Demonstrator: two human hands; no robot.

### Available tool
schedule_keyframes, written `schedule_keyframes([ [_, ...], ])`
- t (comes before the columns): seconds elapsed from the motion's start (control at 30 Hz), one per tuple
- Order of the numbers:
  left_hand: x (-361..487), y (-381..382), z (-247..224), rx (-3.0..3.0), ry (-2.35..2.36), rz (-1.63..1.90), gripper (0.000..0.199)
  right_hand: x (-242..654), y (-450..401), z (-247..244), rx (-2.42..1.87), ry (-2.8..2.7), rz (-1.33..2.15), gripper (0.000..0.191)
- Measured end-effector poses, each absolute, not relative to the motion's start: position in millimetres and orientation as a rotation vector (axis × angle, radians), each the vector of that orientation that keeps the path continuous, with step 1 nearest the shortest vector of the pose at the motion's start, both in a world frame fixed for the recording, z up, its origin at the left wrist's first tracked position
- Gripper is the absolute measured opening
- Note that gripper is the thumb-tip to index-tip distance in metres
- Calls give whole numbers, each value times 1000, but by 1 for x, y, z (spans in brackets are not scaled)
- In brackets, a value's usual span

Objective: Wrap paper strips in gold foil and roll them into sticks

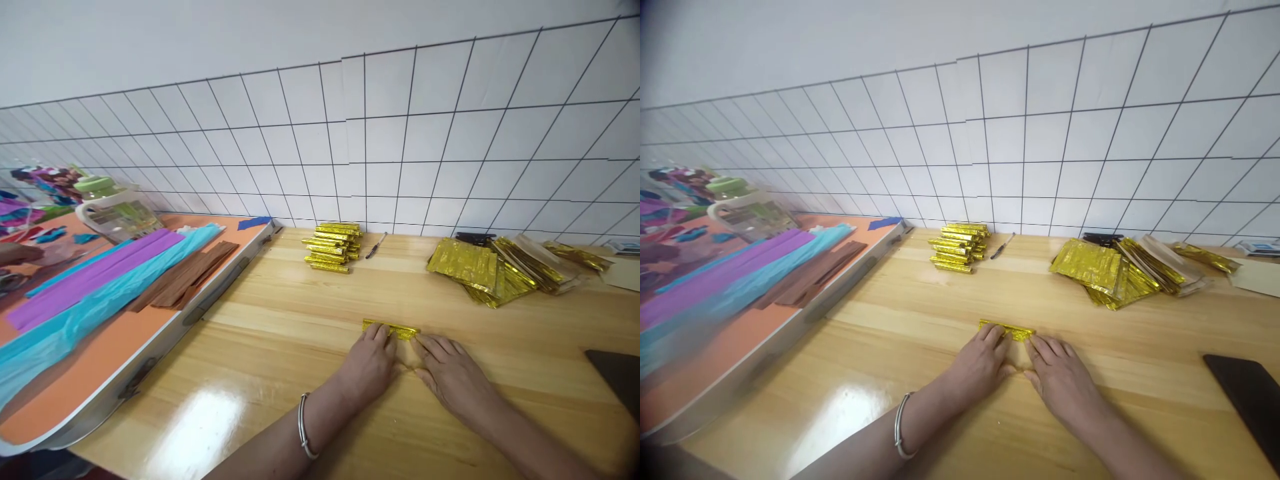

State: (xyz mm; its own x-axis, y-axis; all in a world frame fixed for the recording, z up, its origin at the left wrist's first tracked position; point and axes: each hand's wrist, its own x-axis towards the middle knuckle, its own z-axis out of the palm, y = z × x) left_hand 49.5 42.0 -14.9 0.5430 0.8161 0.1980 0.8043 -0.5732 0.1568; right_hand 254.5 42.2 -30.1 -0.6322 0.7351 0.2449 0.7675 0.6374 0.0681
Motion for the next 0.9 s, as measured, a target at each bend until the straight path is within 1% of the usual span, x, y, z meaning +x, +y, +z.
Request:
schedule_keyframes([
  [0.2,50,37,-11,2668,1397,351,39,239,41,-23,-1243,-2646,-247,32],
  [0.37,41,37,-4,2681,1299,330,42,227,41,-37,-1127,-2673,-207,44],
  [0.5,27,39,-6,2670,1245,380,47,233,41,-45,-1081,-2677,-198,44],
  [0.67,20,40,-15,2664,1327,378,34,228,45,-33,-1123,-2677,-178,37],
  [0.8,18,44,-18,2727,1334,354,21,219,50,-23,-1237,-2700,-66,38],
  [0.9,14,47,-19,2792,1245,312,21,223,49,-22,-1259,-2706,-70,39],
])
